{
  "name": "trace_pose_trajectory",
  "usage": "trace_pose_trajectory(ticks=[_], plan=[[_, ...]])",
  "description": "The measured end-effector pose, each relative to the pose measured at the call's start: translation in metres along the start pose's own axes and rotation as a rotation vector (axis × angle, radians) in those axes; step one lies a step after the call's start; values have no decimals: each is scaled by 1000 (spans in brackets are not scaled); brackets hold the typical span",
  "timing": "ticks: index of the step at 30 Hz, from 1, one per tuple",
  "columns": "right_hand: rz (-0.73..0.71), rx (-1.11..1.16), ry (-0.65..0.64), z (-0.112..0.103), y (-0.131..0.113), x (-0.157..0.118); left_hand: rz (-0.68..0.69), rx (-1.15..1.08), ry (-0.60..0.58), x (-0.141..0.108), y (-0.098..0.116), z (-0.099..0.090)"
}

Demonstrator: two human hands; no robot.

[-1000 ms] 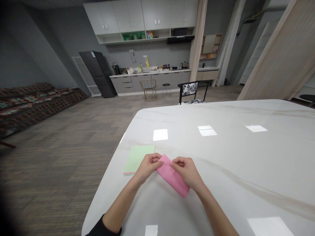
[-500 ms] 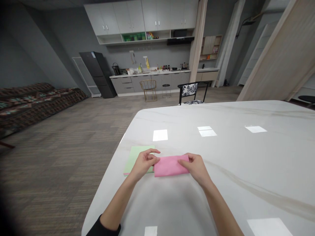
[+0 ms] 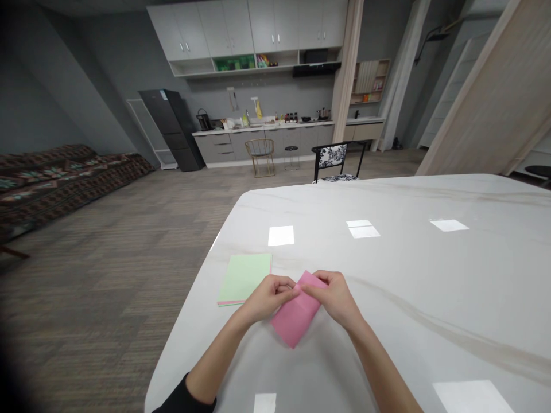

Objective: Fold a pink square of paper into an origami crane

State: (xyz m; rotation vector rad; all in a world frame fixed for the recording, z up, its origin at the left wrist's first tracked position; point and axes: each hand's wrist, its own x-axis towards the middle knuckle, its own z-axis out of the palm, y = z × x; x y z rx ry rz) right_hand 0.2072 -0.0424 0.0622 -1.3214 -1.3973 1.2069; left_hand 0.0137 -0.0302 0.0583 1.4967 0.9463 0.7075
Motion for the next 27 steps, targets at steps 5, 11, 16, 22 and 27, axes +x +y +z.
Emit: trace_pose_trajectory(ticks=[5,11,16,22,27], plan=[[5,202,172,4,3,2,50,-137,149,7,-8,13],[11,369,272,6,6,3,57,-219,208,8,-13,19],[-30,269,257,10,2,2,72,-249,218,10,-13,20],[24,430,136,11,2,0,100,-300,305,9,-6,21],[44,497,92,11,3,-1,111,-326,339,9,-3,19]])
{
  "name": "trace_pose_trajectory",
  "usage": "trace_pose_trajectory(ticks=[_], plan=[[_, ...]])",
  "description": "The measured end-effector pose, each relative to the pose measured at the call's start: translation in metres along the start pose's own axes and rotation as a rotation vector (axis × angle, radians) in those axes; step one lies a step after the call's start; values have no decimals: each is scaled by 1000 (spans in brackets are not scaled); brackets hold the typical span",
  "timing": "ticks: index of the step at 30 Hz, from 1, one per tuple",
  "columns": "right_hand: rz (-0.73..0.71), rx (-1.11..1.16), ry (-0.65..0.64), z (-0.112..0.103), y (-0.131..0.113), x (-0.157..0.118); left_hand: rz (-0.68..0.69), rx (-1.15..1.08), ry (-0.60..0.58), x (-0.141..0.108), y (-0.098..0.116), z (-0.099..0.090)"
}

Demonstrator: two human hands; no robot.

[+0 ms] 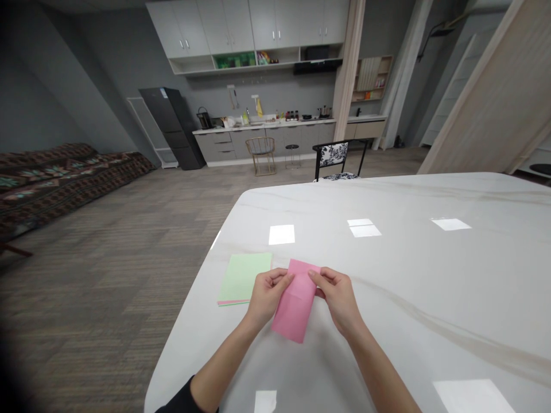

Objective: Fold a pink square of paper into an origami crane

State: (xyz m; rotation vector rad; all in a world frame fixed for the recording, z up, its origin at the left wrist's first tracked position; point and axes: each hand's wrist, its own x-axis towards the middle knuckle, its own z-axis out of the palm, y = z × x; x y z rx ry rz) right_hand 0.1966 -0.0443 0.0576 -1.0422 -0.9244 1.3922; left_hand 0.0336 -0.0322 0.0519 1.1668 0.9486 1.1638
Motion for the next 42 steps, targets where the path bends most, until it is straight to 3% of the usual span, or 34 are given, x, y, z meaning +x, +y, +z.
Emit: trace_pose_trajectory(ticks=[15,27,34,42], plan=[[-86,-104,53,-3,4,4,31,12,19,0,0,0],[-72,-60,57,-4,8,4,-15,0,44,-1,1,2],[14,-21,83,0,8,2,-7,9,61,-1,-2,2],[-7,-18,66,-1,10,3,-31,13,67,-1,-1,2]])
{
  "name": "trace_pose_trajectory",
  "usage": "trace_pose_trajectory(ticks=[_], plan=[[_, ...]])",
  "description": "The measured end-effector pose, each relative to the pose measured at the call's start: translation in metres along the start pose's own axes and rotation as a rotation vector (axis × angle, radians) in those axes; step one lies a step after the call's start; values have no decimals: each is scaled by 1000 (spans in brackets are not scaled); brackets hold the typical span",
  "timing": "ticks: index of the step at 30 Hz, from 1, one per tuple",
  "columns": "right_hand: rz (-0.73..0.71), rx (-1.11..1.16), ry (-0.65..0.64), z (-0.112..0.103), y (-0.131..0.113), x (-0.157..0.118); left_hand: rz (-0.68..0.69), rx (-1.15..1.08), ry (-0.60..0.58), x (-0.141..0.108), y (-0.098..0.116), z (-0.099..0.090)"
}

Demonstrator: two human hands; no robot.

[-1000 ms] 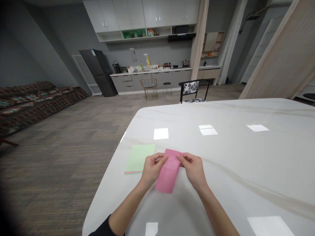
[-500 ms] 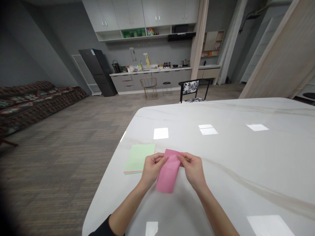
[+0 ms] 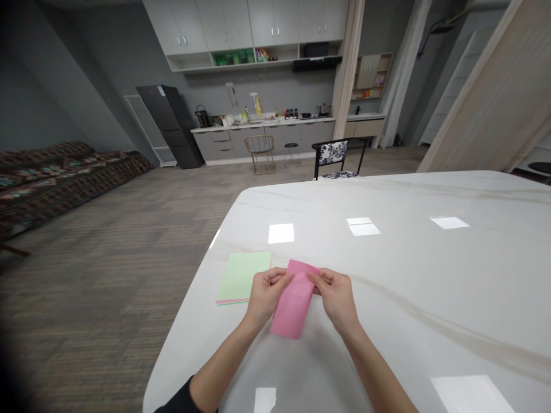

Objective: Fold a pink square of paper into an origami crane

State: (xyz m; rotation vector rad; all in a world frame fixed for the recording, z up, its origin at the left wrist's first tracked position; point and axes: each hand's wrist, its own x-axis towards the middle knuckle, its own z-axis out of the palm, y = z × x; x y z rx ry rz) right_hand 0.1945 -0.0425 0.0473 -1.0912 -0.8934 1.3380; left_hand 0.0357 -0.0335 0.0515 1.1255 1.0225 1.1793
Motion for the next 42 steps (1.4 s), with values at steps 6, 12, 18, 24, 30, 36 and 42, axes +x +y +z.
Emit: trace_pose_trajectory(ticks=[6,12,18,24,30,36,42], plan=[[3,-9,-7,0,0,1,-10,4,4,0,-2,-1],[40,18,8,-1,-1,1,-10,11,1,1,-1,0],[120,8,-26,-4,-4,0,-27,29,-93,5,-3,-7],[165,-54,-90,-1,-8,-4,-19,-9,-112,9,-2,-13],[174,-60,-82,-1,-8,-3,-21,4,-135,10,-1,-14],[191,-51,-68,0,-7,-3,-21,-7,-140,10,-1,-14],[208,-47,-47,0,-6,-2,-21,-8,-154,10,-2,-14]])
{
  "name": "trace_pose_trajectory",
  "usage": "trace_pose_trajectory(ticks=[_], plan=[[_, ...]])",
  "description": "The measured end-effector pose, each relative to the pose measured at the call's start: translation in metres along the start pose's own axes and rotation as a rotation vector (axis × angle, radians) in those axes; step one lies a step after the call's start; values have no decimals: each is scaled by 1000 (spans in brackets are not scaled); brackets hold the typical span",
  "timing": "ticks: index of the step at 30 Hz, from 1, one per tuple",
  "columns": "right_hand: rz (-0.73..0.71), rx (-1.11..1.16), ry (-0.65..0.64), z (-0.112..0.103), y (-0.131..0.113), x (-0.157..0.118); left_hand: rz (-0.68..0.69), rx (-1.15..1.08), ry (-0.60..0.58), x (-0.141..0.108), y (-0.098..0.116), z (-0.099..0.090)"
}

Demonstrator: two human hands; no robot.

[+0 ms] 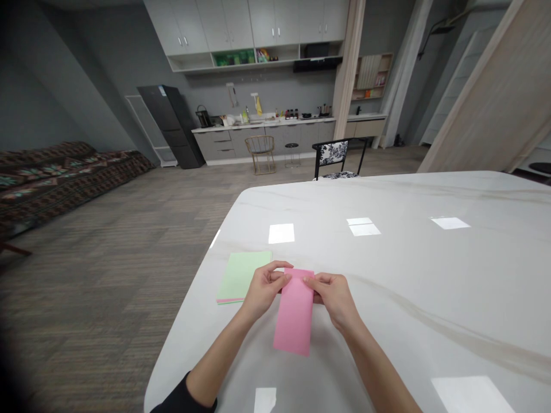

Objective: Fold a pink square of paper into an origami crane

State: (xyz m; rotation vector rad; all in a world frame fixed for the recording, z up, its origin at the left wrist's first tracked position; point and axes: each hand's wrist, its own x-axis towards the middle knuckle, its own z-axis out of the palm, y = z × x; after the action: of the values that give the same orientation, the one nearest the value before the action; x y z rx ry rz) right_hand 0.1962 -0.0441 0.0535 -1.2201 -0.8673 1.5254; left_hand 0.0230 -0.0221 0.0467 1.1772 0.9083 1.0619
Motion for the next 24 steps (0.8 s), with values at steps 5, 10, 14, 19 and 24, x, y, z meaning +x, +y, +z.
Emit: trace_pose_trajectory(ticks=[5,10,14,19,24], plan=[[-12,-28,-11,-1,-1,-1,7,74,-1,0,1,-3],[-41,-125,-95,5,1,-4,69,280,-10,-1,8,0],[-42,-212,-152,13,5,-4,106,387,-22,0,8,4],[-44,-280,-159,16,4,-4,96,368,-21,3,3,1],[-35,-348,-162,9,2,-3,154,234,253,10,10,-12]])
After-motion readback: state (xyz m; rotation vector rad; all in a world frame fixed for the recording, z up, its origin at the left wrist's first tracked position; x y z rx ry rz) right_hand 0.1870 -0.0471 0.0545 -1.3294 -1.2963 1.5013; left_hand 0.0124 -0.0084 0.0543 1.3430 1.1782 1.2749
